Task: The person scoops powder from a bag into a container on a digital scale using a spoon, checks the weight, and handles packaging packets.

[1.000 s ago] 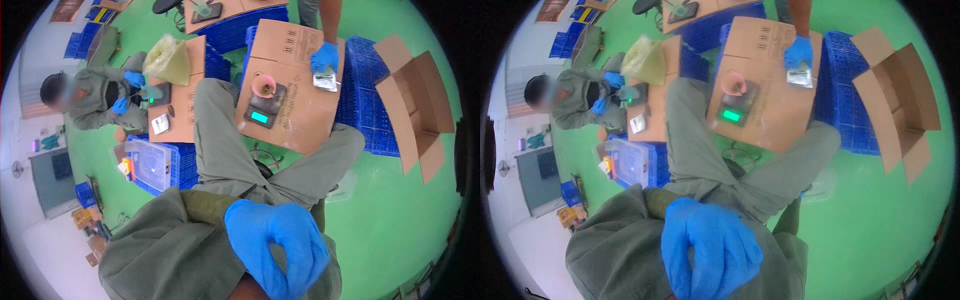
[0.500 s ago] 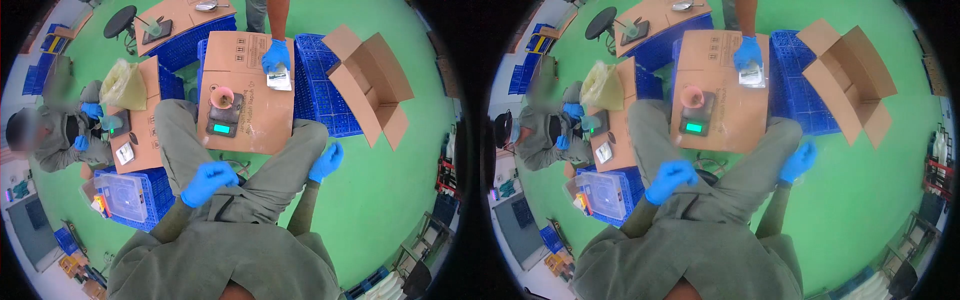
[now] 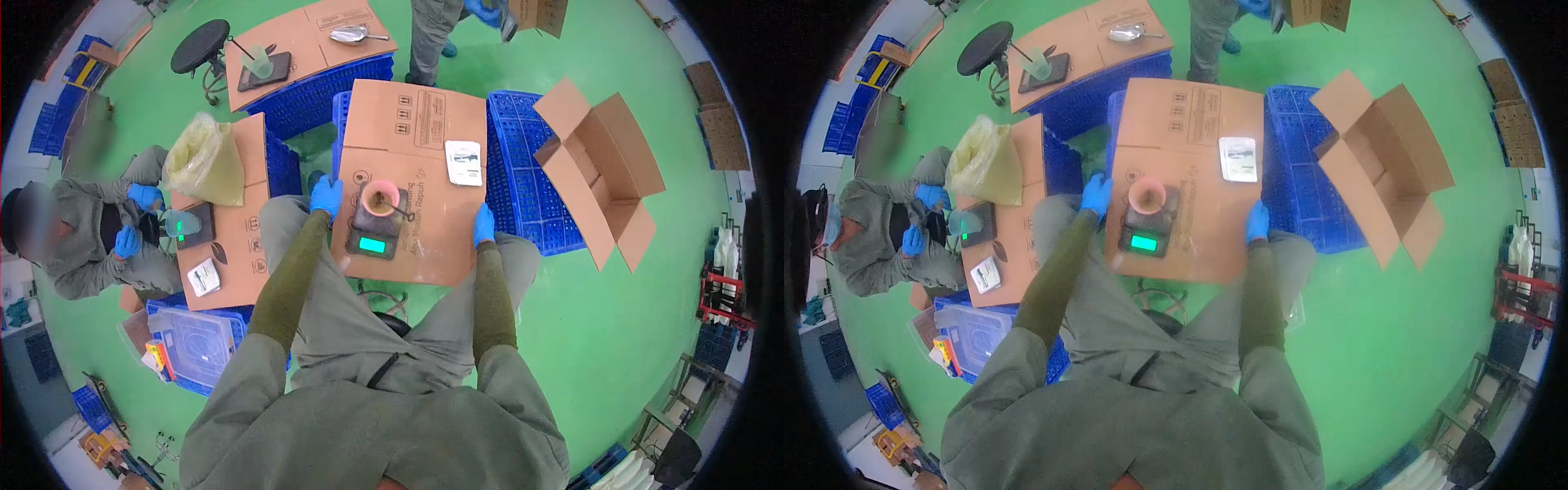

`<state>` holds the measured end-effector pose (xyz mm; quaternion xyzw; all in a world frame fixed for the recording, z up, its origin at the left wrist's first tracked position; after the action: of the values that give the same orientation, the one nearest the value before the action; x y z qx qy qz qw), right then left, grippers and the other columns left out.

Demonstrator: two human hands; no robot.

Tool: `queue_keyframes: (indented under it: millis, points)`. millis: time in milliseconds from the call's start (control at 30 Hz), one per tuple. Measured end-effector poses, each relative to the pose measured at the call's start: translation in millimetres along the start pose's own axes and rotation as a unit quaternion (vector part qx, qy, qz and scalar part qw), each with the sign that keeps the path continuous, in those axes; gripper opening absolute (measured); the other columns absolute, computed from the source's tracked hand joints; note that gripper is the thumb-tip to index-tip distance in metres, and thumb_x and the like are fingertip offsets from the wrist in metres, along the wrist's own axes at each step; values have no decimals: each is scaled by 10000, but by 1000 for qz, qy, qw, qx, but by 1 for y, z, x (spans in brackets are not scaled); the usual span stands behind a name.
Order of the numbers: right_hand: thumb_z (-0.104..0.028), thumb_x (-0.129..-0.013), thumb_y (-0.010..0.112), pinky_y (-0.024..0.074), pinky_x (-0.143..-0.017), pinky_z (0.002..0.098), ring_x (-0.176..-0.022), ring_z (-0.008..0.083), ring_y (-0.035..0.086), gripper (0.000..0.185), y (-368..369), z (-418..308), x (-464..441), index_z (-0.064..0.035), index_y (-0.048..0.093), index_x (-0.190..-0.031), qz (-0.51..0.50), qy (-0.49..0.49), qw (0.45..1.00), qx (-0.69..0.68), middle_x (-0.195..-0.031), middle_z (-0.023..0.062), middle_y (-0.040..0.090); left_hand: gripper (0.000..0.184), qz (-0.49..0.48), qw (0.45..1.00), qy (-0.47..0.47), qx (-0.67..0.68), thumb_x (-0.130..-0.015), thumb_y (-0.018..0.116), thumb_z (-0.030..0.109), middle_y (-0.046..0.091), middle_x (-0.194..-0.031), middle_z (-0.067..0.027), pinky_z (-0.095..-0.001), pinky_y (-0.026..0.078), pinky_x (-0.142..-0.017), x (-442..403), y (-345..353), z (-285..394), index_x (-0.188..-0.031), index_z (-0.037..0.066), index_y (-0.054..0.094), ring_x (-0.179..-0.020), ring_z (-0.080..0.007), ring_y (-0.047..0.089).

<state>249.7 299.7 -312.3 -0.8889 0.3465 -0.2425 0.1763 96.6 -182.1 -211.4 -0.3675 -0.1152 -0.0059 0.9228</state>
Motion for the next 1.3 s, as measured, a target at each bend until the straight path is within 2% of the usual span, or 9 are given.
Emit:
queue_keyframes:
  millis: [200,367,533,933,1033,1133,1200,1233,1300]
  points:
    - [-219,-1020,445,476,-766,417,-817,354,586,314,1,-15,15,52,590,-957,12,-118,990,75,-888,247,612,659,-8,999,-18,26,-910,556,371,584,-1241,-347,-498,449,-992,-43,42,-18,-1374,-80,430,-1163,-491,560]
    - [-171,-1015,436,479,-901,423,-982,390,605,309,1,1,10,96,570,-1097,22,-218,964,151,-1059,276,618,661,-36,998,-37,24,-914,563,333,575,-1284,-320,-474,455,-992,-32,36,-1,-1427,-51,401,-1183,-452,569]
    - [-154,-1008,426,457,-976,389,-1112,343,592,365,11,-5,27,76,532,-1271,10,-86,994,68,-1226,250,619,609,-18,1000,8,7,-919,551,266,576,-1297,-303,-455,455,-994,-38,26,1,-1430,-40,423,-1194,-431,571]
    - [-99,-970,485,442,-1021,429,-1207,414,546,450,17,-27,40,53,444,-1391,91,-153,981,74,-1299,301,557,482,-45,995,75,43,-928,532,180,610,-1273,-270,-410,457,-1005,-43,25,4,-1354,-48,523,-1158,-380,605]
    - [-96,-954,486,451,-1011,459,-1194,434,551,462,6,-61,46,51,450,-1390,34,-87,979,182,-1284,314,561,454,-45,997,41,39,-926,540,173,634,-1238,-252,-396,471,-978,-37,22,7,-1318,-57,547,-1115,-332,630]
    - [-111,-928,505,464,-986,489,-1157,435,576,450,19,-44,26,42,491,-1350,81,-207,968,113,-1251,310,583,416,-33,999,25,20,-922,547,152,656,-1201,-229,-383,482,-945,-44,27,-15,-1283,-54,573,-1072,-288,640]
    - [-140,-916,526,470,-975,497,-1153,404,592,422,18,-51,21,30,530,-1302,-14,-92,986,138,-1230,291,602,391,-33,998,56,-23,-919,536,127,672,-1180,-194,-384,488,-921,-46,27,-22,-1266,-45,584,-1040,-248,637]
    - [-149,-901,542,467,-973,497,-1164,396,584,405,-8,-120,49,18,552,-1270,-89,-23,960,264,-1240,282,597,384,-60,991,52,104,-923,516,122,671,-1189,-170,-387,487,-924,-39,26,-12,-1264,-43,583,-1034,-237,625]
    - [-186,-904,606,469,-953,517,-1086,440,595,504,-31,-139,59,-19,497,-1366,109,-240,950,169,-1164,260,634,404,-72,990,121,-7,-936,494,124,654,-1217,-178,-385,483,-933,-64,41,-61,-1292,-59,551,-1044,-226,598]
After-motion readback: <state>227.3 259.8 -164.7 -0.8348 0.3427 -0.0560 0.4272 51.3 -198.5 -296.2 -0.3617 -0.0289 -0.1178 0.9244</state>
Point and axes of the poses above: each hand's wrist, its own x-axis away from the middle knuckle, its own y-axis out of the palm, z = x × y, the point moved 6 cm from there along -x, towards the middle knuckle
